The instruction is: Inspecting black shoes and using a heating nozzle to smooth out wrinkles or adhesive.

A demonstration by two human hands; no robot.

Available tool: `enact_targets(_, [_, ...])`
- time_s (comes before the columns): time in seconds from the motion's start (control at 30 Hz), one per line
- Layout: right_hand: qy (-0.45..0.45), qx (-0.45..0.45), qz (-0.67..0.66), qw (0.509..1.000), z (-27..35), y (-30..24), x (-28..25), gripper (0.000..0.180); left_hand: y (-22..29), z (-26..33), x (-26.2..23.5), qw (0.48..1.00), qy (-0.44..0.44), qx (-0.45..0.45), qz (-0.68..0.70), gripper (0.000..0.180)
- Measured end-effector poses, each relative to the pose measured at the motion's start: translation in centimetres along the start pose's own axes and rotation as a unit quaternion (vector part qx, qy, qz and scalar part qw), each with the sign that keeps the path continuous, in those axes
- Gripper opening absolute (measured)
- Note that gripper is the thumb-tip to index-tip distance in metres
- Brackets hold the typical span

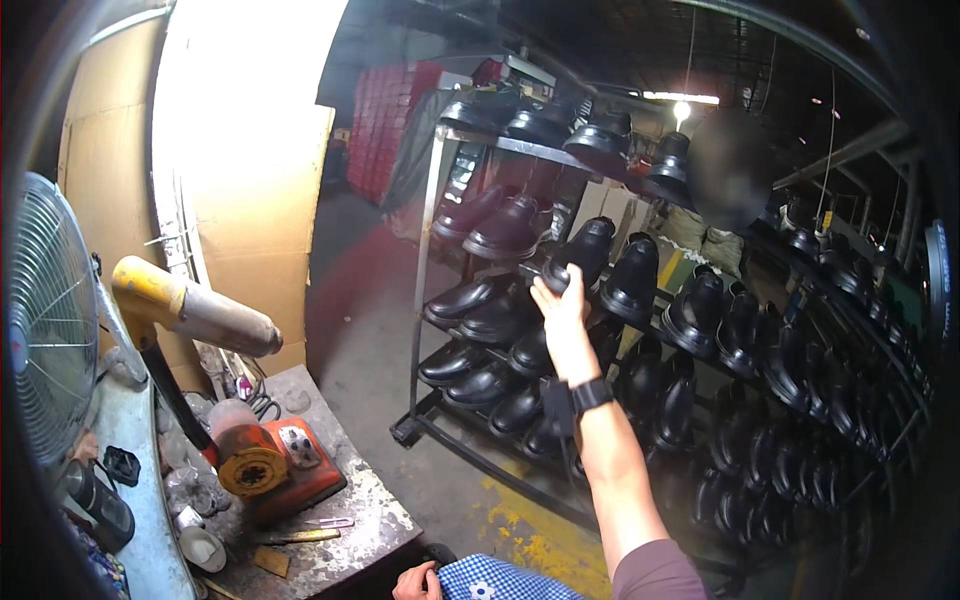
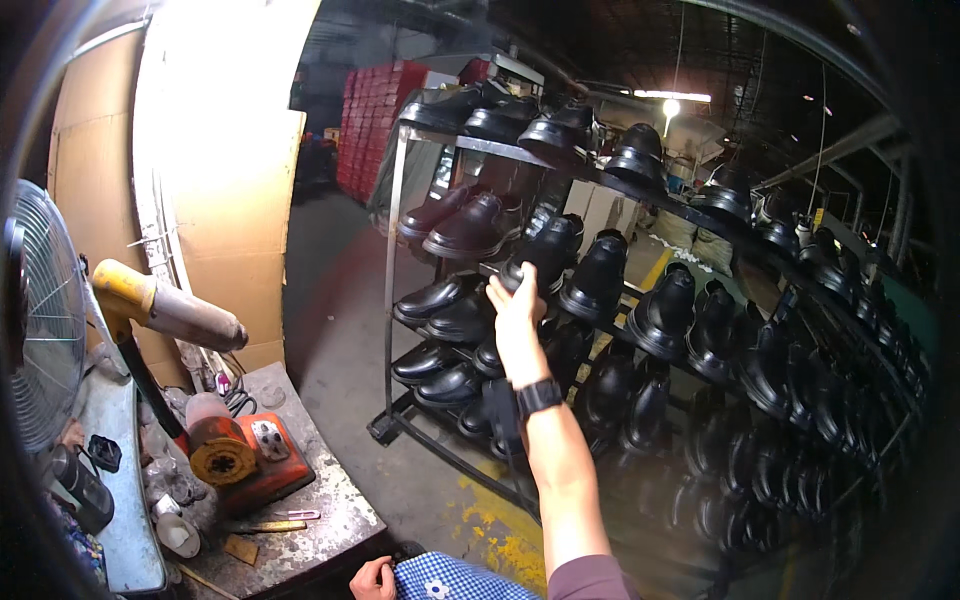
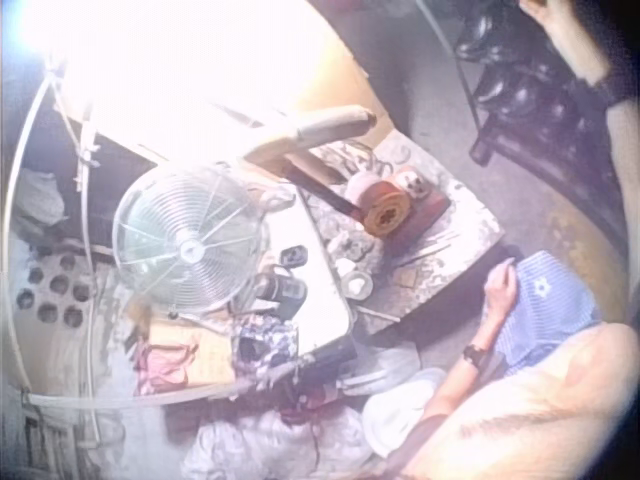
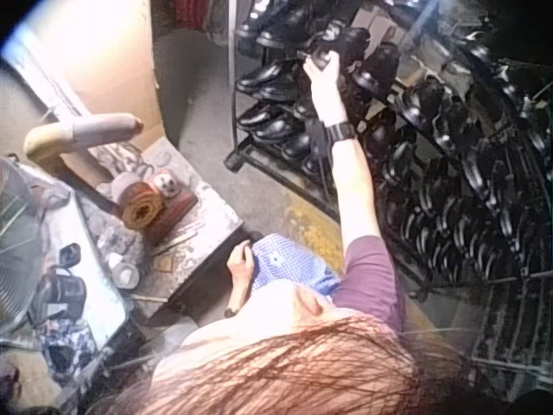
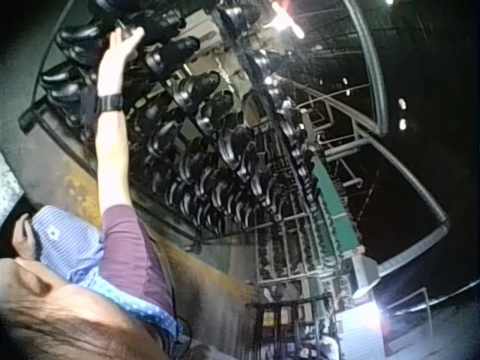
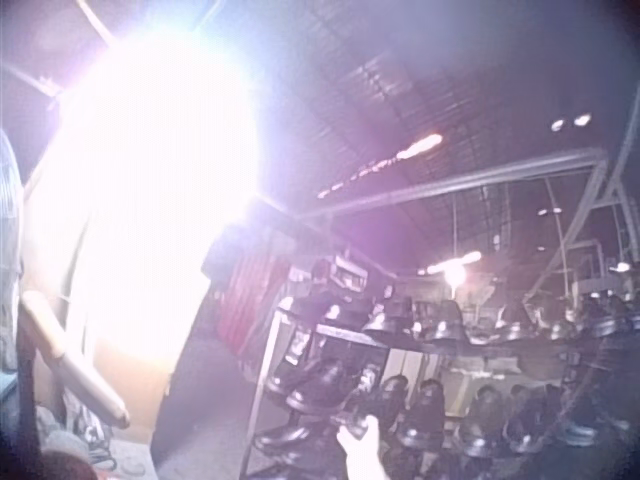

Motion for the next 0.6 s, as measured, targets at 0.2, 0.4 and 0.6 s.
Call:
enact_targets(0.2, [-0.194,0.094,-0.042,0.976,10.6,2.0,-6.8,0.049,0.6,0.0,0.2,1.000,0.002,-0.006,-0.012,0.017])
enact_targets(0.4, [-0.227,0.195,-0.005,0.954,20.6,4.0,-14.3,0.067,0.2,-0.2,0.1,0.999,0.011,0.032,-0.015,0.012])
enact_targets(0.6, [-0.155,0.391,0.020,0.907,25.3,7.7,-19.1,0.055,0.5,-0.2,-0.5,0.998,0.029,0.051,-0.027,0.009])
Point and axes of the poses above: each hand's wrist, its own z-axis away from the middle knuckle, its own x-axis out of the palm, y = z × x, the point moved 5 cm from there along -z, towards the middle knuckle, and after that the axes turned 7 degrees about y, right-handed, at the moved point
